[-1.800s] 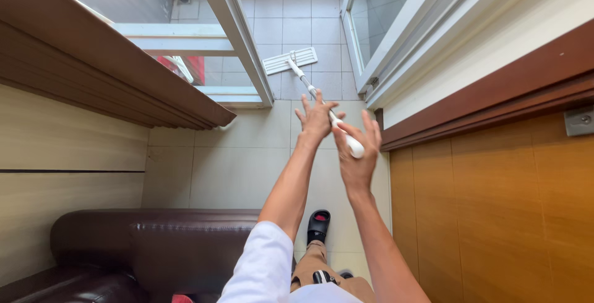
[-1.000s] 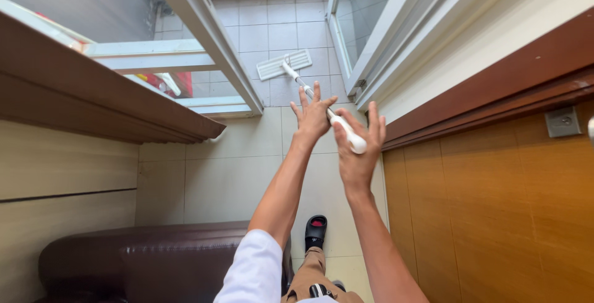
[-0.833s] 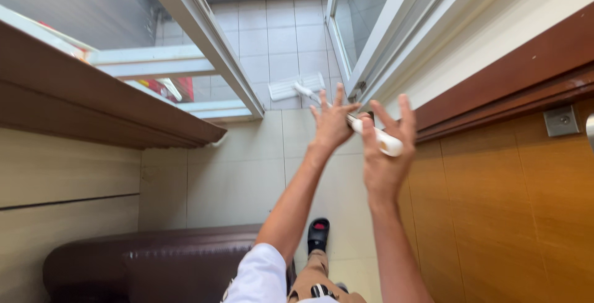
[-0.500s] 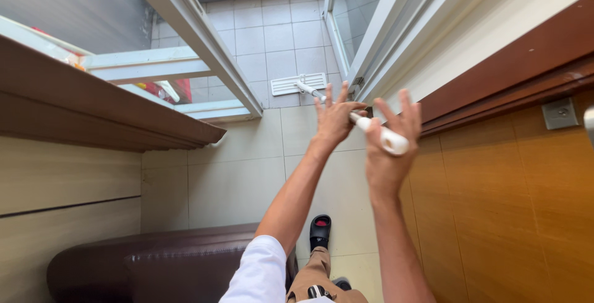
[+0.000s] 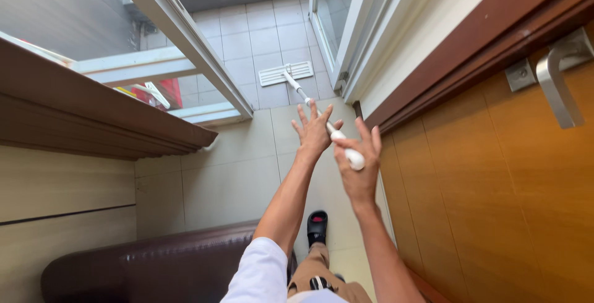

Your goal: The person cleans a balcony floor by moving a flat mop across the tiles near a sliding glass door.

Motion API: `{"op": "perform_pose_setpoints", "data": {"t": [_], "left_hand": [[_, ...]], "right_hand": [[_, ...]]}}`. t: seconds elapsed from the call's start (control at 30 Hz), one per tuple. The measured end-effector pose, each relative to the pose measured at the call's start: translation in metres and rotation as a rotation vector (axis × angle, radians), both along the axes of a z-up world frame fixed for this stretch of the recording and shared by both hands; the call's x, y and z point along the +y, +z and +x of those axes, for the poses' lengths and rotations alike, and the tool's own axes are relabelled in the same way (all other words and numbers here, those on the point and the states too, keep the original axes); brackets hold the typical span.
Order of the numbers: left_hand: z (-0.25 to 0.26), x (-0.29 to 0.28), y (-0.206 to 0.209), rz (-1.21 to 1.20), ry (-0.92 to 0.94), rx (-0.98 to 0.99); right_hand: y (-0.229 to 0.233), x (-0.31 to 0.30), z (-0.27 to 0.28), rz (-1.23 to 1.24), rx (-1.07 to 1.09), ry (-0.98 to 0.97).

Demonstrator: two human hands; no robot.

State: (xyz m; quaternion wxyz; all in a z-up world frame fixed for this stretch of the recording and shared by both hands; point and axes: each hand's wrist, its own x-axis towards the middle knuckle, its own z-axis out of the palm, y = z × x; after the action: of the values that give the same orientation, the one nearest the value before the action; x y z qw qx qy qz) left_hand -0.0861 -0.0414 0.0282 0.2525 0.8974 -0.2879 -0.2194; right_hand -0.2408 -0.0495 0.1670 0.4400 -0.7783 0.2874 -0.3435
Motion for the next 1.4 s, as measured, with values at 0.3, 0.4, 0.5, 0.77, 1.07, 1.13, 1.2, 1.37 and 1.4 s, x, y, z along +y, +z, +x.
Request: {"op": "perform_pose_setpoints", "data": {"t": [0.3,0.4,0.5,0.77,1.07,1.13,1.2,1.37,1.4], "left_hand": [[-0.044,-0.040,0.052,-0.120,-0.086,-0.153],[-0.036,-0.046,0.047,-0.195,-0.081,-0.172],[-0.021,-0.045,0.041,-0.176,-0.057,-0.151],[0.006,-0.018,0.010,0.038,0.015,-0.010],[-0.031,0.008,0.023,-0.087,0.073,-0.211],[-0.036,0.006,0.044,-0.108,0.070,-0.238],[-0.040,0.010,0.060,-0.084,0.077,-0.206],[-0.020,0.012,0.061,-0.054,0.062,-0.137],[-0.016,0.014,0.053,-0.072,0.059,-0.144]], "right_hand": [[0.106,-0.031,-0.011,0.280,-0.033,-0.141],[0.093,-0.037,-0.001,0.144,-0.087,-0.074],[0.066,-0.040,0.005,0.063,-0.089,-0.026],[-0.006,-0.012,0.007,0.072,0.030,0.053],[0.040,-0.006,-0.017,0.081,0.109,0.097],[0.059,-0.011,-0.019,0.054,0.101,0.103],[0.070,-0.010,-0.018,0.121,0.059,0.084],[0.064,0.001,0.009,0.200,-0.076,0.057],[0.058,0.005,0.010,0.202,-0.085,0.028]]}}
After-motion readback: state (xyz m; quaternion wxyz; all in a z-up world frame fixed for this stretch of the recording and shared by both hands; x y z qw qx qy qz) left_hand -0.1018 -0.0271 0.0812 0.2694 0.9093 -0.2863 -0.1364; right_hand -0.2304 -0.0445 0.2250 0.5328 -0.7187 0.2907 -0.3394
